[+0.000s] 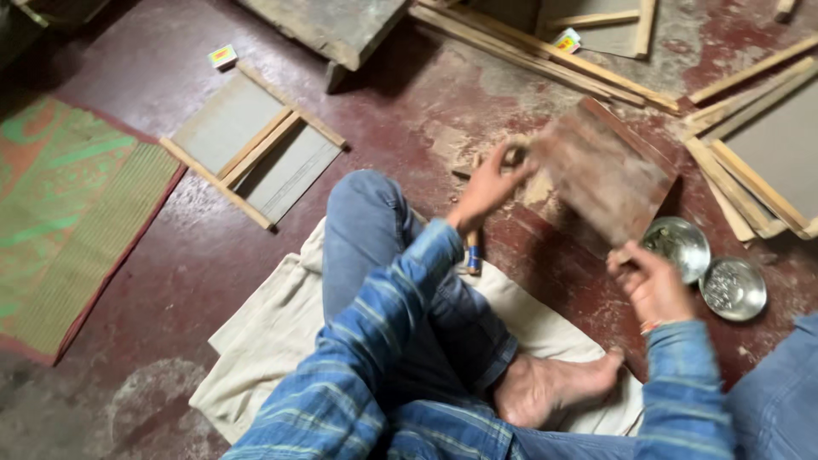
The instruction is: The person assembles wooden frames by hammering nails into wooden boards and attaching thin wooden strips. They use a hammer and a hand saw to cut and secure the pieces, working on multiple frames on the floor.
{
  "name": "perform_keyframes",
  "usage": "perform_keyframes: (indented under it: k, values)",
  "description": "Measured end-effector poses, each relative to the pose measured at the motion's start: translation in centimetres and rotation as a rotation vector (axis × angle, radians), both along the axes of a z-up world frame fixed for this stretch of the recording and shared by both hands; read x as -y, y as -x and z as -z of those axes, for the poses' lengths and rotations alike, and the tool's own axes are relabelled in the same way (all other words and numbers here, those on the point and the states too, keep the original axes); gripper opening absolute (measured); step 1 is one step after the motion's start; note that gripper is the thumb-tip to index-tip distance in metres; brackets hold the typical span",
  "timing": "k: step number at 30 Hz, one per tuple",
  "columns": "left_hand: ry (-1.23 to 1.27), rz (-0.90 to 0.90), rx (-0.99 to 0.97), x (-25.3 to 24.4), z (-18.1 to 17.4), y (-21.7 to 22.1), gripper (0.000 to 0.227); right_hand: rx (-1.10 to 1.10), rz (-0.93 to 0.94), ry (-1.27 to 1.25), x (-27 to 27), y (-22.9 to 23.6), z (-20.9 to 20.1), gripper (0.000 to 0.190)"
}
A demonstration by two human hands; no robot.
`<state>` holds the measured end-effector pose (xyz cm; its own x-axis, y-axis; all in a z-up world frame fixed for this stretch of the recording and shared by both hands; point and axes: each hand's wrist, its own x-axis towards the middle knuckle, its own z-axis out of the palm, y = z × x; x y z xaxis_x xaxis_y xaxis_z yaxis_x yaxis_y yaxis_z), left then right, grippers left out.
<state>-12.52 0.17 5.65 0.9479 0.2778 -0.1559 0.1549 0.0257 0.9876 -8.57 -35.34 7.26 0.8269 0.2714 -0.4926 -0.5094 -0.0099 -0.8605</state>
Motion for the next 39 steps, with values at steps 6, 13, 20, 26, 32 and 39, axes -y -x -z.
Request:
perform_keyframes:
  k: [6,13,20,26,32,39]
  values:
    - [-0.168,-0.011,-0.138,3.0,5.1,4.8,0.072,-0.002,0.132,0.215,0.9,2.5,8.9,0.043]
    - [-0.249,0.062,-0.213,2.7,6.9,4.6,0.044,0.149,0.242,0.385,0.8,2.2,10.0,0.052]
    - [-0.339,-0.124,0.012,2.8,6.2,3.6,0.045,0.171,0.323,0.115,0.1,2.8,6.1,0.039]
    - [-0.714,-0.104,-0.083,0.8,3.5,4.8,0.059,0.196,0.385,-0.155,0.4,-0.2,0.1,0.02]
    - [-0.613,-0.017,-0.296,-0.7,4.8,2.9,0.071,0.234,0.402,-0.152,-0.3,-2.2,-3.8,0.023]
    - [-1.253,-0.405,-0.055,-8.6,8.4,-0.1,0.06,0.187,0.341,-0.032,-1.8,1.9,-0.3,0.041]
